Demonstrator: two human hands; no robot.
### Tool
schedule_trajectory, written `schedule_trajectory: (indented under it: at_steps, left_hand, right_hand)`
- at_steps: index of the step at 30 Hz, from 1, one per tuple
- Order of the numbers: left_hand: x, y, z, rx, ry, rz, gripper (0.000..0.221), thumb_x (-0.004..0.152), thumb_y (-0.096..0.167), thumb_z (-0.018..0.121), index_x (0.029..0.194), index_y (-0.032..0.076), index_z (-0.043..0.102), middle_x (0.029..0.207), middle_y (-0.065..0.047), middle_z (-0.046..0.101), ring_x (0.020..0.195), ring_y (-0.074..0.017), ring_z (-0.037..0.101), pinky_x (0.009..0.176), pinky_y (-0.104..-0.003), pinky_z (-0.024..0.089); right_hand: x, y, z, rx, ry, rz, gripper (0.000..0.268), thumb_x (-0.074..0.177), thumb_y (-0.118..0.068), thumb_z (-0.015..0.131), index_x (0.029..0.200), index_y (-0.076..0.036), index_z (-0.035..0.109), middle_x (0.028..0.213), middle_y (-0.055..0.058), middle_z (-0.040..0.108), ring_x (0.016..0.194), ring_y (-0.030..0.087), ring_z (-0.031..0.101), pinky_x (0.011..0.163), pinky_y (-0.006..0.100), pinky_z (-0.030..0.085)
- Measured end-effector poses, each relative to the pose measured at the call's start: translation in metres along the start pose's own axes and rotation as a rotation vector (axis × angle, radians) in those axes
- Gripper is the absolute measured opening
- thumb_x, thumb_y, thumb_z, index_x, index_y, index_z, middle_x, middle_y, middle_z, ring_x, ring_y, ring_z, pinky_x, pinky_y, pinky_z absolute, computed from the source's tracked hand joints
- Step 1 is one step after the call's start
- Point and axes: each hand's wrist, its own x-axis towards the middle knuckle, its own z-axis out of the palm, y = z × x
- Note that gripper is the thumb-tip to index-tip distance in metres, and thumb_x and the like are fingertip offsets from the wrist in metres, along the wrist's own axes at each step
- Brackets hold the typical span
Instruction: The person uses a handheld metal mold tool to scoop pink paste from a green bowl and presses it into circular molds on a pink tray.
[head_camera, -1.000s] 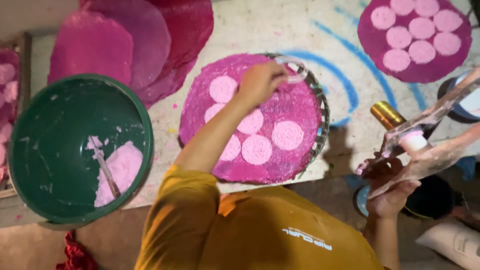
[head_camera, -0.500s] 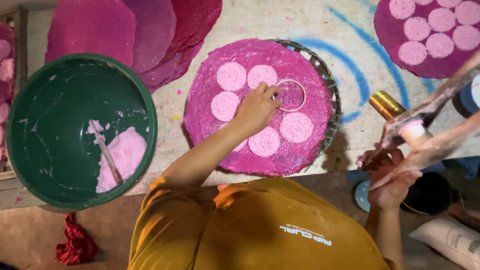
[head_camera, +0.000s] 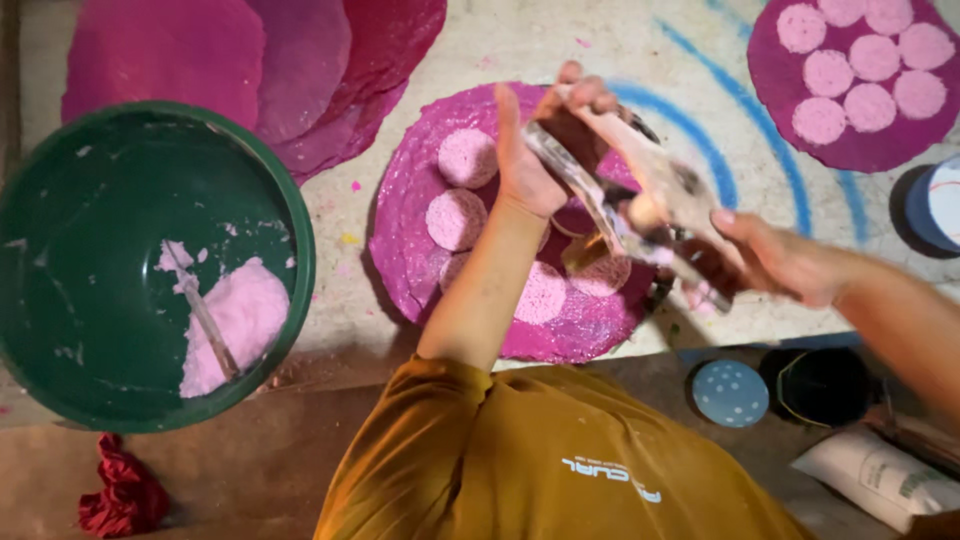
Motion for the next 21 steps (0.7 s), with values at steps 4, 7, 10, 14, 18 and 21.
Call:
schedule_trajectory:
  at_steps: [4,7,10,14,18,21]
  left_hand:
    - [0.002,0.015,-0.021,0.081,0.227,0.2,0.028,0.106,0.043,0.056,0.101,0.016,0.05,0.093,0.001,0.052,0.096,-0.0177,0.056,0.109,-0.041,0.044]
    - [0.0,0.034,-0.037,0.102,0.22,0.26,0.024,0.101,0.039,0.056,0.098,0.015,0.051,0.088,0.001,0.052,0.088,-0.0174,0.056,0.102,-0.04,0.045]
    - [-0.008,0.048,-0.049,0.116,0.241,0.293,0.023,0.098,0.037,0.055,0.095,0.015,0.05,0.086,0.0,0.051,0.085,-0.0174,0.055,0.096,-0.038,0.046]
    - [-0.019,0.047,-0.064,0.106,0.249,0.31,0.021,0.101,0.036,0.049,0.094,0.016,0.049,0.085,0.0,0.051,0.083,-0.0171,0.054,0.094,-0.037,0.046]
    - [-0.019,0.026,-0.079,0.038,0.279,0.315,0.023,0.105,0.036,0.039,0.094,0.018,0.047,0.085,0.0,0.049,0.084,-0.017,0.052,0.091,-0.035,0.046]
    - [-0.01,0.019,-0.084,0.102,0.425,0.358,0.025,0.096,0.04,0.038,0.087,0.018,0.047,0.078,0.002,0.046,0.077,-0.0168,0.05,0.087,-0.037,0.047]
  right_hand:
    - [0.011,-0.049,-0.001,-0.526,0.153,-0.019,0.081,0.101,-0.076,0.017,0.143,-0.013,0.047,0.123,0.005,0.058,0.11,0.019,0.049,0.09,0.051,0.044]
    - [0.017,-0.074,0.016,-0.599,0.17,-0.041,0.099,0.098,-0.078,0.017,0.099,0.005,0.07,0.08,0.015,0.067,0.077,0.027,0.064,0.079,0.045,0.052]
    - [0.019,-0.091,0.036,-0.553,0.161,-0.075,0.097,0.093,-0.081,0.023,0.09,0.003,0.072,0.065,0.011,0.063,0.063,0.024,0.06,0.066,0.041,0.049]
    - [0.011,-0.104,0.051,-0.474,0.154,-0.023,0.087,0.09,-0.08,0.029,0.102,-0.007,0.074,0.065,0.011,0.061,0.058,0.022,0.058,0.058,0.039,0.047]
    - [0.0,-0.108,0.045,-0.521,0.232,0.069,0.082,0.09,-0.079,0.032,0.112,-0.013,0.076,0.067,0.015,0.065,0.059,0.024,0.062,0.06,0.039,0.052]
    - [0.0,-0.107,0.04,-0.647,0.334,0.033,0.082,0.091,-0.078,0.034,0.117,-0.012,0.076,0.07,0.016,0.067,0.063,0.025,0.066,0.064,0.04,0.054]
